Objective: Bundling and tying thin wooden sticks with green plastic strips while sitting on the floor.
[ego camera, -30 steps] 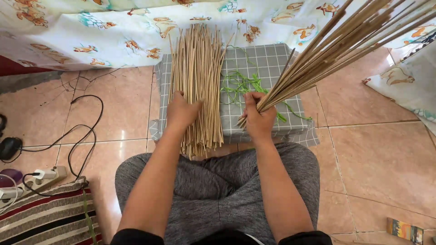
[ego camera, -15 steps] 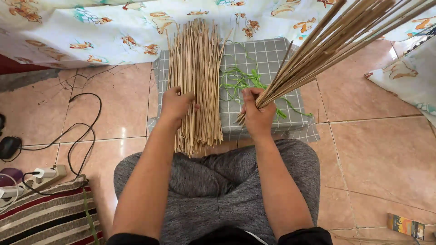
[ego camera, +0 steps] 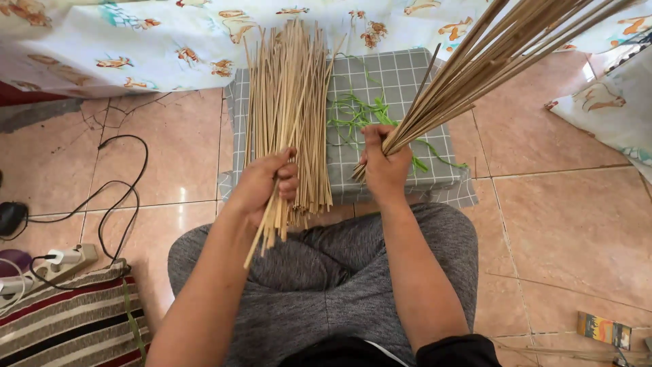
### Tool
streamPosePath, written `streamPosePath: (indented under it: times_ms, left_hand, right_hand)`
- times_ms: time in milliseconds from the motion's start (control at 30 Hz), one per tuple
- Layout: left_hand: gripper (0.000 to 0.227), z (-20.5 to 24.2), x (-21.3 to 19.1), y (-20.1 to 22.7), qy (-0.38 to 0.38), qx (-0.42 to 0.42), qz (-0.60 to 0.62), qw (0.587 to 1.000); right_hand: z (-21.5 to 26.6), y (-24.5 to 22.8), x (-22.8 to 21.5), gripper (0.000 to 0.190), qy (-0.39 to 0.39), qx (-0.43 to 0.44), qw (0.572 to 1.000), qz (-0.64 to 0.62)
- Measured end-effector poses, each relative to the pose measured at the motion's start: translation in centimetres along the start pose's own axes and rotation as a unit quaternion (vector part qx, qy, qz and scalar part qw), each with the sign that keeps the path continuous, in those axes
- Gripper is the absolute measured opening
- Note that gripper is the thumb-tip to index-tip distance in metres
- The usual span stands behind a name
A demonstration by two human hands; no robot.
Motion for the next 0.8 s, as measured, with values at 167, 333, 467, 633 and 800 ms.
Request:
streamPosePath:
  times_ms: [167,333,467,633,800]
  left_hand:
    - [0.028,2.5,1.0,-0.1,0.004,0.007,0.018,1.000]
    - [0.023,4.0,2.0,-1.2,0.012,-0.011,0.003,1.000]
    - [0.020,4.5,3.7,-1.0,0.029,0.033,0.035,0.998]
    - [0.030,2.4,7.0,0.4,0.081,0.190,0.025,0.978]
    - [0.038,2.5,9.9,2.7,0.118,0.518,-0.048,0.846]
  right_hand:
    - [0.0,0.1,-0.1,0.025,-0.003,-0.007,1.000,0.016]
    - [-0.1,0.6,0.0,0.027,-0.012,-0.002,1.000,0.015]
    - [-0.4,0.9,0.0,0.028,-0.003,0.000,1.000,0.022]
    - [-0.2,0.6,-0.2,0.030,-0.004,0.000,1.000,0.030]
    - [-0.3,1.4,-0.7,0.030,0.023,0.030,0.999,0.007]
Point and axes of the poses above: each hand's wrist, its own z-axis away from the middle knuckle, its own x-axis out of the palm, y = z × x, the point moved 5 cm from there along -z, towards the middle knuckle, and after that the axes turned 9 degrees about y, right-handed, at the moved point
